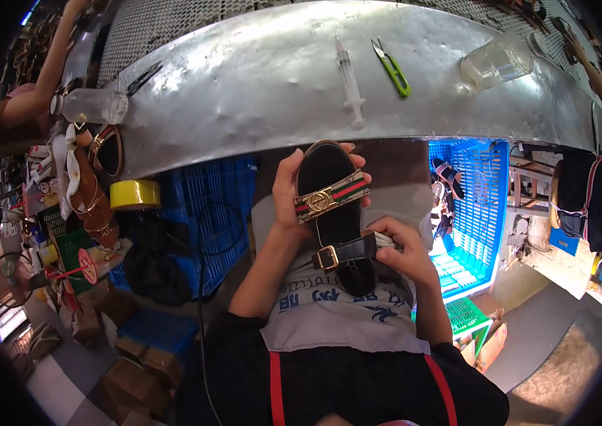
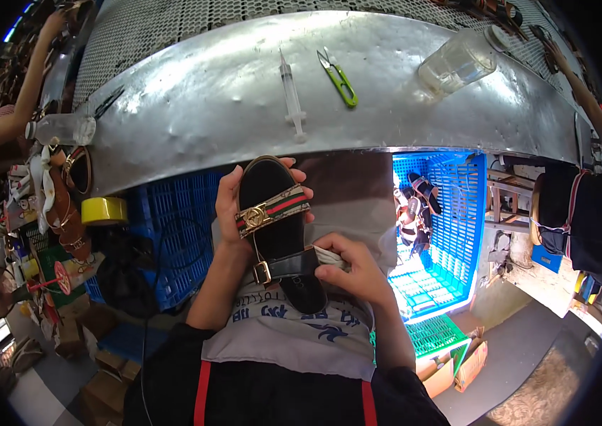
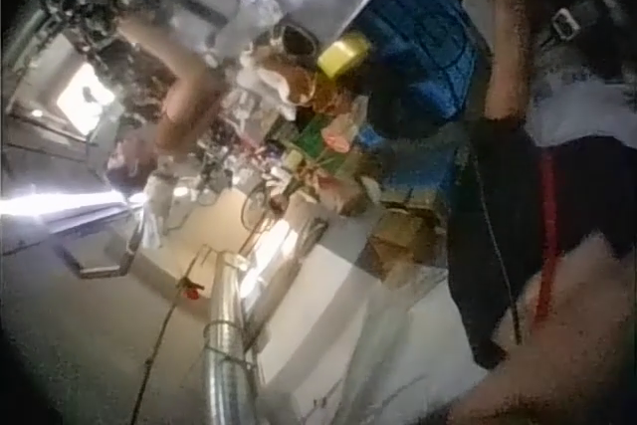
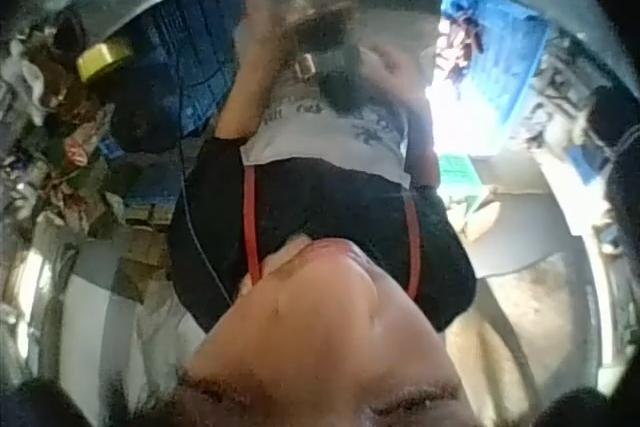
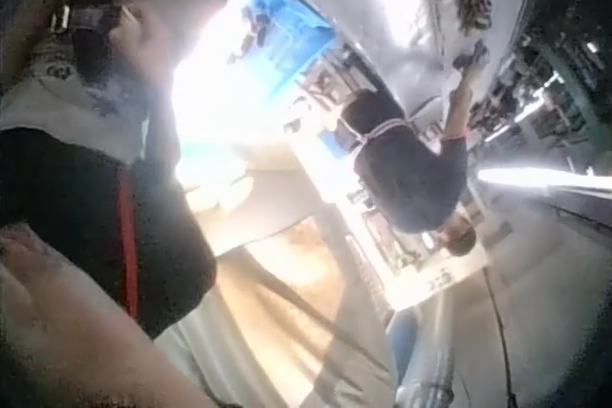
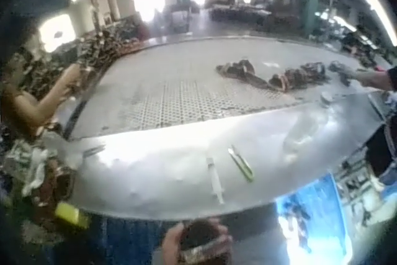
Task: Cleaning and inspecting sandals on a factory production line.
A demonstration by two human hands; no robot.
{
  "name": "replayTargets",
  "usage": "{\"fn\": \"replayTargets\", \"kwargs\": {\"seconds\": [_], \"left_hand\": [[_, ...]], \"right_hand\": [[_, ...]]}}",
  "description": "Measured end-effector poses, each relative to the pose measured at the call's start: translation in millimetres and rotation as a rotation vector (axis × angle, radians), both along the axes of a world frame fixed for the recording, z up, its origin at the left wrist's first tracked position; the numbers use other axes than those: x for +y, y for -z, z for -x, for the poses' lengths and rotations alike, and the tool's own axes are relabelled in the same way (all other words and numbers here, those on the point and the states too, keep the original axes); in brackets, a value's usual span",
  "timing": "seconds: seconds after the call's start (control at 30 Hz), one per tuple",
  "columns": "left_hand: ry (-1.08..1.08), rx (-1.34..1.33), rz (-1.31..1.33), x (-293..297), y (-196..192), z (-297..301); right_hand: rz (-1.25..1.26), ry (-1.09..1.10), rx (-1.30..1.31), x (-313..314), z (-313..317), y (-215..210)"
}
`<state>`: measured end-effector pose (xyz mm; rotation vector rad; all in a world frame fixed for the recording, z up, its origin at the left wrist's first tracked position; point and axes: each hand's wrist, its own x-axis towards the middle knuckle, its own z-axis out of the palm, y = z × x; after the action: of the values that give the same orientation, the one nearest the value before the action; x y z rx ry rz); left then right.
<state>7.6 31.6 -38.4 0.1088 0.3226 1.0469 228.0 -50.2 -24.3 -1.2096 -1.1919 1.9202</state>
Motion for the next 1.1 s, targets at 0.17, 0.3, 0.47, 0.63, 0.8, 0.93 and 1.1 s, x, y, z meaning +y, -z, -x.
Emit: {"fn": "replayTargets", "kwargs": {"seconds": [0.17,0.3,0.47,0.63,0.8,0.93,1.1], "left_hand": [[0.023,0.040,-0.023,-8,7,-3],[0.047,-0.022,0.035,-8,11,-6],[0.050,-0.067,0.002,-2,17,-2],[0.070,-0.167,0.010,-1,24,-4],[0.089,-0.121,0.112,-2,15,-1],[0.084,-0.064,0.095,-4,13,0],[0.098,-0.050,0.010,-5,16,3]], "right_hand": [[-0.096,-0.049,-0.122,-8,8,-6],[-0.001,-0.074,-0.195,-12,25,1],[0.078,-0.011,-0.185,-4,37,-6],[-0.025,-0.052,-0.177,-7,28,5],[-0.192,-0.355,-0.193,25,-16,-9],[-0.166,-0.364,-0.169,32,-15,-19],[0.006,-0.498,-0.175,15,11,-15]]}}
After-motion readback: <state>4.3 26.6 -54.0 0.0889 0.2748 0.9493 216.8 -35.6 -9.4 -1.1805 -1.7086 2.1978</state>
